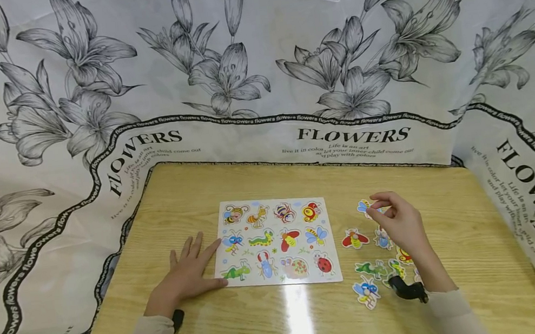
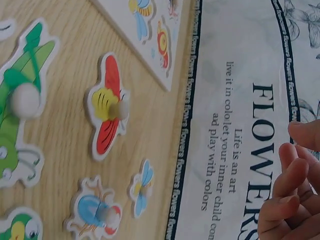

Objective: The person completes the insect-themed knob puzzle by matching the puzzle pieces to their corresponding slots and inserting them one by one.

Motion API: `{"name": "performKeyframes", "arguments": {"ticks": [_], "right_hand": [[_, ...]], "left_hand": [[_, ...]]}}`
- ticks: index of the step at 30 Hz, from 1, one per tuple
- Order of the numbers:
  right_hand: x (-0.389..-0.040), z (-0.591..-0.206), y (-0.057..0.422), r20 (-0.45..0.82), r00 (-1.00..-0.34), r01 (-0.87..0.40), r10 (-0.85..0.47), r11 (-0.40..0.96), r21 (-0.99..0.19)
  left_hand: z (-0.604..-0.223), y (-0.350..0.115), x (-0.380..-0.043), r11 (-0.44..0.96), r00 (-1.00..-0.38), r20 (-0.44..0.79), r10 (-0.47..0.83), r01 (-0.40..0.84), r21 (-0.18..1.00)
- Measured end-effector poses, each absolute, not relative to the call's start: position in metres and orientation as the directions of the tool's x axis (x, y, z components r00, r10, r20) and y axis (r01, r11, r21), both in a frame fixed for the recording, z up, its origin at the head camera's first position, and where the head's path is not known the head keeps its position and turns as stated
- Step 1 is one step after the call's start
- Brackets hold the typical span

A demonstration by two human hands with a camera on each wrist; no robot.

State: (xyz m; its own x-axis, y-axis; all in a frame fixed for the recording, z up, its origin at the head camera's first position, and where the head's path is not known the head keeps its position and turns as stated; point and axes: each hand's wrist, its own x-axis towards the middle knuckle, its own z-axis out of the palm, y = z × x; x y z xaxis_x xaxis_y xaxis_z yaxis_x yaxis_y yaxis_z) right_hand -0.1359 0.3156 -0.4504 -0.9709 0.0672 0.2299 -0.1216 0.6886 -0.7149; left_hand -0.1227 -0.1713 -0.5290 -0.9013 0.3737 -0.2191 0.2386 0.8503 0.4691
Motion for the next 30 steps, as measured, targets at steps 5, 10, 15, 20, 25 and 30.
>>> {"name": "performKeyframes", "arguments": {"ticks": [5,10,15,20,25,30], "right_hand": [[-0.121,-0.455,0.343,0.224,-0.971,-0.102,0.087,0.694,-0.712],[-0.105,-0.461,0.37,0.205,-0.971,-0.058,0.124,0.709,-0.703],[-0.092,-0.475,0.389,0.174,-0.976,-0.021,0.131,0.739,-0.673],[-0.085,-0.492,0.4,0.113,-0.984,0.03,0.135,0.76,-0.65],[-0.082,-0.503,0.407,0.066,-0.99,0.054,0.123,0.773,-0.633],[-0.08,-0.506,0.41,0.036,-0.993,0.07,0.113,0.803,-0.592]], "left_hand": [[-0.531,-0.171,-0.122,0.849,-0.902,-0.217,0.372,0.237,0.471],[-0.531,-0.171,-0.121,0.845,-0.903,-0.21,0.375,0.24,0.479],[-0.532,-0.171,-0.123,0.851,-0.903,-0.211,0.374,0.244,0.464],[-0.533,-0.172,-0.123,0.853,-0.904,-0.21,0.372,0.244,0.462],[-0.532,-0.172,-0.122,0.851,-0.905,-0.205,0.372,0.244,0.466],[-0.531,-0.172,-0.122,0.844,-0.906,-0.199,0.375,0.245,0.476]]}}
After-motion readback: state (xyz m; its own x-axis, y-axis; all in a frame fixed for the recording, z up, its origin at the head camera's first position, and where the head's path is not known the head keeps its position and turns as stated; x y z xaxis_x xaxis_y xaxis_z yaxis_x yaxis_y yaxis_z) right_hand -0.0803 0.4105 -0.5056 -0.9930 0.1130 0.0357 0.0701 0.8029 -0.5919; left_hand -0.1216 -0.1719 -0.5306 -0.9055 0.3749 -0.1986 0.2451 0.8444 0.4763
